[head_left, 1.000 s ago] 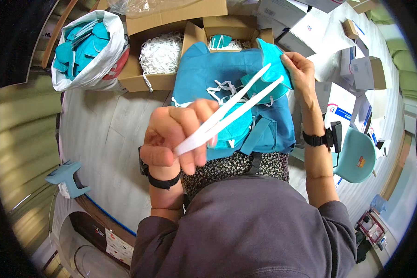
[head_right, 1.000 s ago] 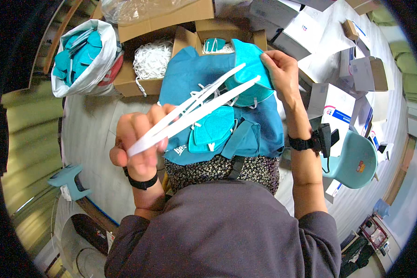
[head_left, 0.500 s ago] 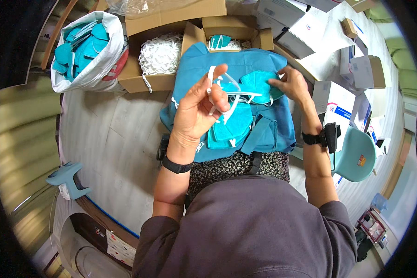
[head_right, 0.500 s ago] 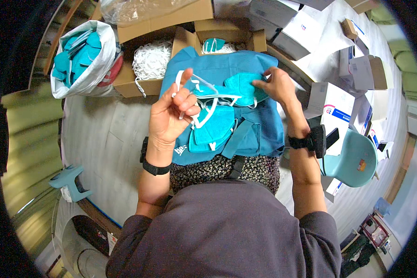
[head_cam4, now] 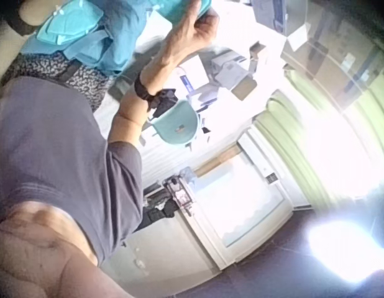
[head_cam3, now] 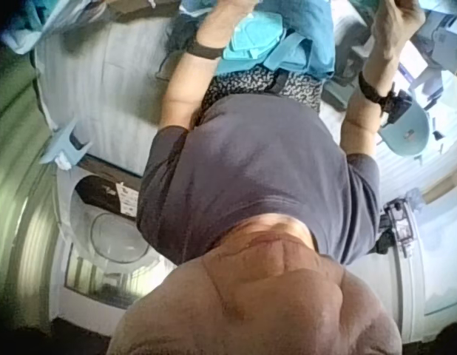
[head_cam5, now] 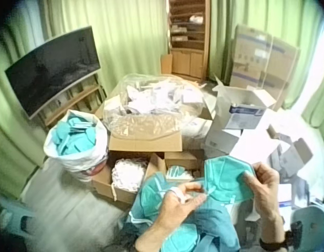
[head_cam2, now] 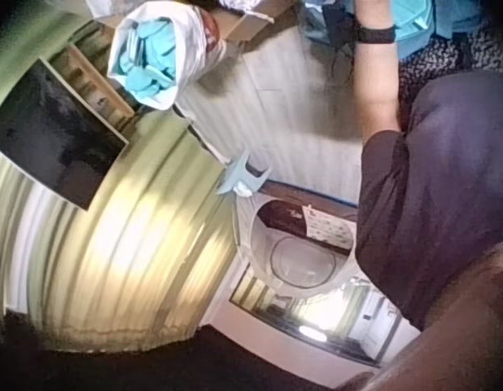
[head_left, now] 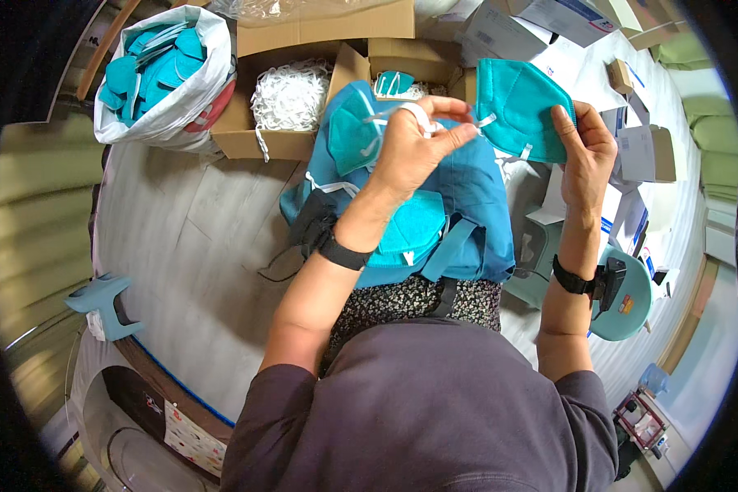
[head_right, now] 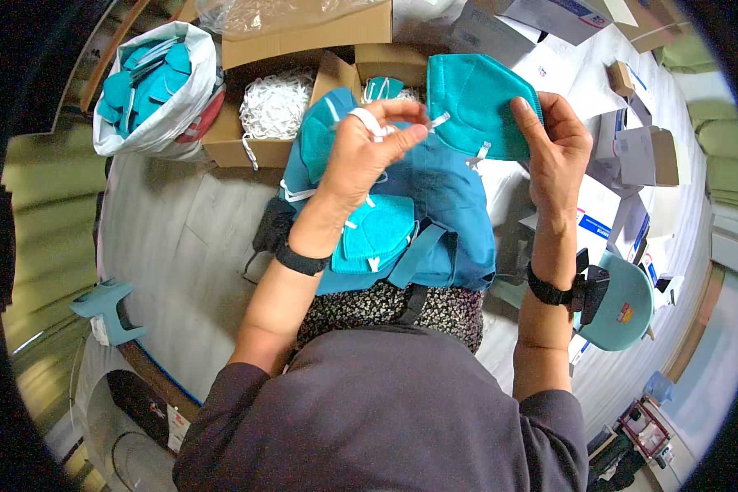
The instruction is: Inspecting and organizing face masks and medical supplies.
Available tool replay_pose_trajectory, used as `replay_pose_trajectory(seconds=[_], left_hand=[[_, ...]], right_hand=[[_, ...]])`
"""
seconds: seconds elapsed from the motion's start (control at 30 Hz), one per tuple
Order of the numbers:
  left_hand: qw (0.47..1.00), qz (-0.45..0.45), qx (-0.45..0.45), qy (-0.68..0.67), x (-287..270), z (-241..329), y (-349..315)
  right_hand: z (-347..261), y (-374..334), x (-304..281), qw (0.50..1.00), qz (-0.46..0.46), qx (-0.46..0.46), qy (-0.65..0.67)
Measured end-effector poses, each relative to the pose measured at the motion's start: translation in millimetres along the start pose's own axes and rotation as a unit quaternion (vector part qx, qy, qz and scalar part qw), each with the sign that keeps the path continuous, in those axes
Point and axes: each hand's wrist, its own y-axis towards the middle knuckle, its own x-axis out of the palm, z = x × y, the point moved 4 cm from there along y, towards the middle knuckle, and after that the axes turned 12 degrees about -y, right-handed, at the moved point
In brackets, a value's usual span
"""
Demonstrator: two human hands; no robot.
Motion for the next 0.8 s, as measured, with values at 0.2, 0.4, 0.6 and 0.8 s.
replay_pose_trajectory(seconds=[0.2,0.4,0.6,0.8], left_hand=[[1.0,-0.009,-0.027,0.004,1,-14,-2],[0.998,-0.033,-0.053,-0.015,-1,-17,0],[0.998,-0.017,-0.049,-0.039,13,-25,-4],[0.992,0.06,-0.046,-0.099,28,-43,-6]], right_hand=[[1,5,5,1.0,0.008,0.018,0.023],[6,6,14,0.998,0.015,0.042,0.04],[15,10,18,0.995,0.033,0.07,0.061],[23,10,25,0.99,0.079,0.08,0.08]])
